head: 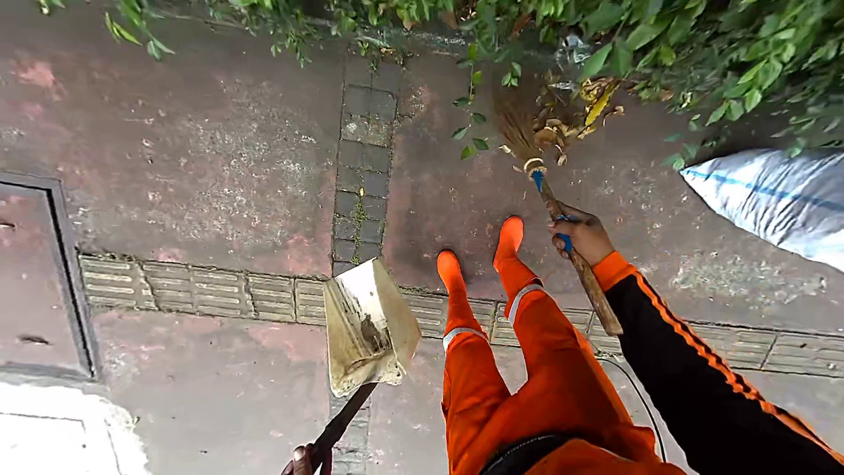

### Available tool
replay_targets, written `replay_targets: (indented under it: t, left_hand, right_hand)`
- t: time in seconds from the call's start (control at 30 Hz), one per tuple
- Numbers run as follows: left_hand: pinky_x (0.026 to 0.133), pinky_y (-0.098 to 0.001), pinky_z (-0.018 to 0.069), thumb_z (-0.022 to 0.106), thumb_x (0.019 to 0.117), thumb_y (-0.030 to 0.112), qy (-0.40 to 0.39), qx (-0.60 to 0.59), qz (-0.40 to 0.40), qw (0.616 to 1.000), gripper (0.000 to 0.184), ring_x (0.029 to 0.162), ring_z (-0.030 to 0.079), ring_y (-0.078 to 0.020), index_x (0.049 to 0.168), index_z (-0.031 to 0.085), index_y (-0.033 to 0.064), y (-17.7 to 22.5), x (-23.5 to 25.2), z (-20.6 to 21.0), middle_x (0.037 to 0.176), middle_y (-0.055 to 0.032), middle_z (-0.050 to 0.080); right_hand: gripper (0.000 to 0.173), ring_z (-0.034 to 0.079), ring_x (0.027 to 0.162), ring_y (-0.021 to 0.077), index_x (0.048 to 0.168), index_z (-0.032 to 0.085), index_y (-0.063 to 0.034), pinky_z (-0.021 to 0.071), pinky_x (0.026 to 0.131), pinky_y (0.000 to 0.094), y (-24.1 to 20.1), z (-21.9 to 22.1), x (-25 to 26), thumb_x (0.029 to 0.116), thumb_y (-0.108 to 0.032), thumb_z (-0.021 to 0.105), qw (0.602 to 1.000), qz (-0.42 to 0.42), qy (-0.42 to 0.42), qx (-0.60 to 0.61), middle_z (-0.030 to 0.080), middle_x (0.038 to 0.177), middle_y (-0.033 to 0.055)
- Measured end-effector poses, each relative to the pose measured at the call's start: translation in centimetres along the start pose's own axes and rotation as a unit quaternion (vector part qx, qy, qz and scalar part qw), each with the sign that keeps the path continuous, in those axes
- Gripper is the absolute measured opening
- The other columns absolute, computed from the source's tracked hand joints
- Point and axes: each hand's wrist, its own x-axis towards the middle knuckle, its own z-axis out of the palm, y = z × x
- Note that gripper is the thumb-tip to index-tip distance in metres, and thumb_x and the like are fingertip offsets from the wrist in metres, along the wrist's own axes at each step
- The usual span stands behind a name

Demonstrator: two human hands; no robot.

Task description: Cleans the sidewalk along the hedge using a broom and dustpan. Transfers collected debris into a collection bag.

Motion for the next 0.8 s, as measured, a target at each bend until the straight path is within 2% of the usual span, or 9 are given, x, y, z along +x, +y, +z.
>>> replay_targets:
  t: [0.13,0.23,0.37,0.47,0.53,0.6,0.67,0.73,0.8]
  left_hand:
    - [0.073,-0.0404,0.0605,0.068,0.0995,0.025,-0.041,0.028,0.043,0.998,0.021,0.083,0.068,-0.0177,0.106,0.060,0.0065,2.8,0.3,4.6,0.088,-0.0046,0.067]
    - [0.072,-0.0397,0.0612,0.070,0.0985,0.020,-0.050,0.049,0.077,0.995,0.019,0.084,0.068,-0.0176,0.107,0.061,0.0055,6.8,-1.3,7.8,0.088,-0.0051,0.067]
    - [0.073,-0.0414,0.0621,0.072,0.0959,0.018,-0.081,0.051,0.116,0.989,0.020,0.087,0.070,-0.0200,0.108,0.062,0.0051,10.2,-1.6,10.1,0.092,-0.0071,0.069]
    - [0.072,-0.0405,0.0624,0.074,0.0950,0.017,-0.103,0.060,0.144,0.982,0.020,0.087,0.070,-0.0200,0.107,0.063,0.0048,12.3,-1.8,12.9,0.093,-0.0072,0.070]
    - [0.069,-0.0372,0.0608,0.073,0.0955,0.013,-0.106,0.077,0.150,0.980,0.017,0.084,0.068,-0.0175,0.107,0.062,0.0048,14.7,-3.7,16.3,0.092,-0.0061,0.067]
    - [0.066,-0.0334,0.0594,0.073,0.0950,0.010,-0.121,0.097,0.164,0.974,0.018,0.081,0.067,-0.0148,0.107,0.062,0.0034,16.6,-4.9,19.7,0.091,-0.0057,0.066]
    - [0.062,-0.0324,0.0595,0.076,0.0924,0.010,-0.149,0.109,0.205,0.961,0.020,0.077,0.068,-0.0138,0.106,0.064,0.0019,17.8,-4.9,22.6,0.089,-0.0061,0.069]
    - [0.062,-0.0316,0.0585,0.077,0.0911,0.008,-0.176,0.123,0.238,0.947,0.024,0.076,0.067,-0.0129,0.109,0.063,0.0007,19.5,-5.7,25.6,0.090,-0.0063,0.068]
    - [0.062,-0.0308,0.0590,0.079,0.0889,0.007,-0.206,0.136,0.285,0.926,0.026,0.076,0.067,-0.0119,0.108,0.063,-0.0002,21.1,-6.9,28.7,0.089,-0.0060,0.068]
  right_hand:
    - [0.061,0.053,0.054,0.0137,0.154,0.049,-0.0111,0.0469,0.048,0.0295,-0.6,-0.3,8.7,0.0961,-0.006,0.067,0.991,-0.021,-0.097,-0.086,0.066,0.088,0.0114]
    - [0.048,0.054,0.055,0.0119,0.146,0.056,-0.0113,0.0476,0.049,0.0282,-1.1,-4.9,14.6,0.0986,-0.012,0.065,0.997,-0.015,-0.046,-0.055,0.066,0.088,0.0085]
    - [0.054,0.050,0.053,0.0111,0.152,0.049,-0.0156,0.0449,0.046,0.0273,1.1,-13.1,8.2,0.0997,-0.008,0.059,0.999,0.008,0.040,0.023,0.063,0.087,0.0069]
    - [0.065,0.050,0.049,0.0144,0.159,0.042,-0.0200,0.0464,0.044,0.0298,3.8,-15.6,-0.2,0.0998,-0.005,0.063,0.998,0.036,-0.013,-0.046,0.064,0.085,0.0122]
    - [0.066,0.051,0.051,0.0141,0.159,0.042,-0.0166,0.0474,0.047,0.0300,5.0,-16.6,-2.8,0.0978,-0.006,0.066,0.986,0.059,-0.093,-0.125,0.064,0.086,0.0130]
    - [0.062,0.051,0.052,0.0145,0.156,0.047,-0.0175,0.0467,0.050,0.0309,5.8,-17.3,-1.5,0.0983,-0.009,0.068,0.964,0.076,-0.141,-0.213,0.064,0.083,0.0129]
    - [0.060,0.056,0.054,0.0189,0.151,0.054,-0.0210,0.0508,0.053,0.0366,7.4,-18.9,2.2,0.0948,-0.010,0.071,0.955,0.072,-0.111,-0.267,0.067,0.084,0.0150]
    - [0.063,0.061,0.055,0.0238,0.151,0.055,-0.0235,0.0551,0.053,0.0426,8.6,-21.3,4.4,0.0920,-0.010,0.072,0.968,0.063,-0.052,-0.237,0.071,0.089,0.0177]
    - [0.065,0.058,0.050,0.0227,0.155,0.051,-0.0212,0.0526,0.048,0.0408,9.4,-22.9,2.7,0.0938,-0.009,0.071,0.985,0.041,-0.008,-0.168,0.069,0.084,0.0182]
